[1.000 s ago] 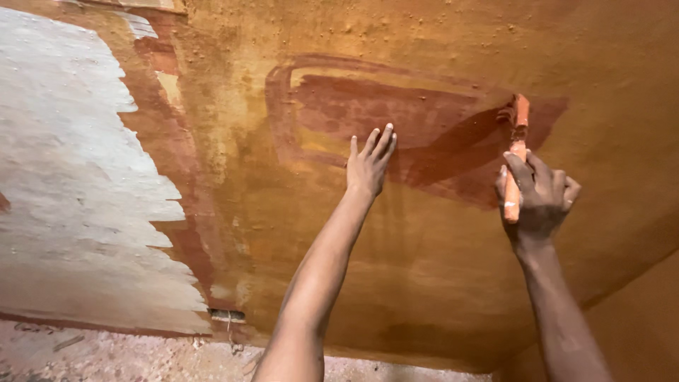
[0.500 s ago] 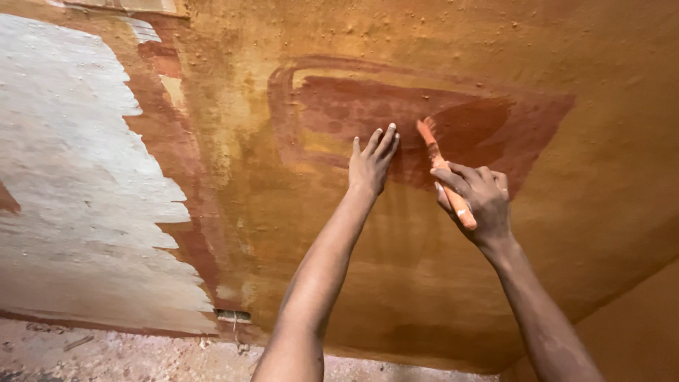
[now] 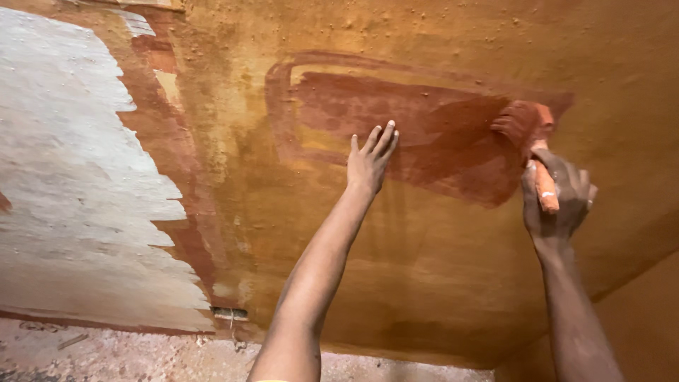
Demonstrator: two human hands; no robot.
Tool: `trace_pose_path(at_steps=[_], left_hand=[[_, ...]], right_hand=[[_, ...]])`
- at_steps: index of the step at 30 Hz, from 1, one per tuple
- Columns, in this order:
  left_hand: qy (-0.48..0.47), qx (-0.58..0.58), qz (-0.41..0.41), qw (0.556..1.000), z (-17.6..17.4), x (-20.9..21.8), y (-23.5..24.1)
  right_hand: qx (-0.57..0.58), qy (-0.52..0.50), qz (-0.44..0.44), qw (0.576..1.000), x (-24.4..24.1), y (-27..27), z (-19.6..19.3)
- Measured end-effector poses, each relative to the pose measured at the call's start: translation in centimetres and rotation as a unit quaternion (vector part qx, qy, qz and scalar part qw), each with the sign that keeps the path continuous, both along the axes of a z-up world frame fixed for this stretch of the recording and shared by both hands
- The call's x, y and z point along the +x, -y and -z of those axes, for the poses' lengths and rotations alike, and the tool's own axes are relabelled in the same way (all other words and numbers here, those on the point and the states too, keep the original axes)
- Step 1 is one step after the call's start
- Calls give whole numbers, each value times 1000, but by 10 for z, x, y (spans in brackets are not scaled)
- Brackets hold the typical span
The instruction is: The person scoops reddish-brown plaster from a bucket using a trowel and applies it to a wall, spreading and smoothing the material in horizontal strokes. The person uses the left hand to steady the wall while the right hand manipulates the trowel.
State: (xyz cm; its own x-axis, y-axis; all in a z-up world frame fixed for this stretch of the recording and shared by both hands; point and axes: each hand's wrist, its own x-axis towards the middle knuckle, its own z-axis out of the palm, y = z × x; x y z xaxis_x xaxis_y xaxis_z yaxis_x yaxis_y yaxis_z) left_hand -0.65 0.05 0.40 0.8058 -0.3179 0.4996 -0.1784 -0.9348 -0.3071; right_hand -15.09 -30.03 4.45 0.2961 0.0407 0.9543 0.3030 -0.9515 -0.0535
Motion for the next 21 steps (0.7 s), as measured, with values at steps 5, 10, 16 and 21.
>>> trace_pose_path(at_steps=[5, 10, 16, 21], left_hand=[[5, -1, -4, 1000, 4, 4, 3], [16, -7, 2, 1000, 9, 11, 4], [35, -16, 5, 999, 15, 19, 7], [22, -14, 1, 1000, 13, 17, 5]], right_hand=[[19, 26, 16, 999, -2, -8, 9], [8, 27, -7, 1000, -3, -51, 3], [4, -3, -94, 996, -2, -117, -11], [-66, -17, -162, 984, -2, -147, -22]])
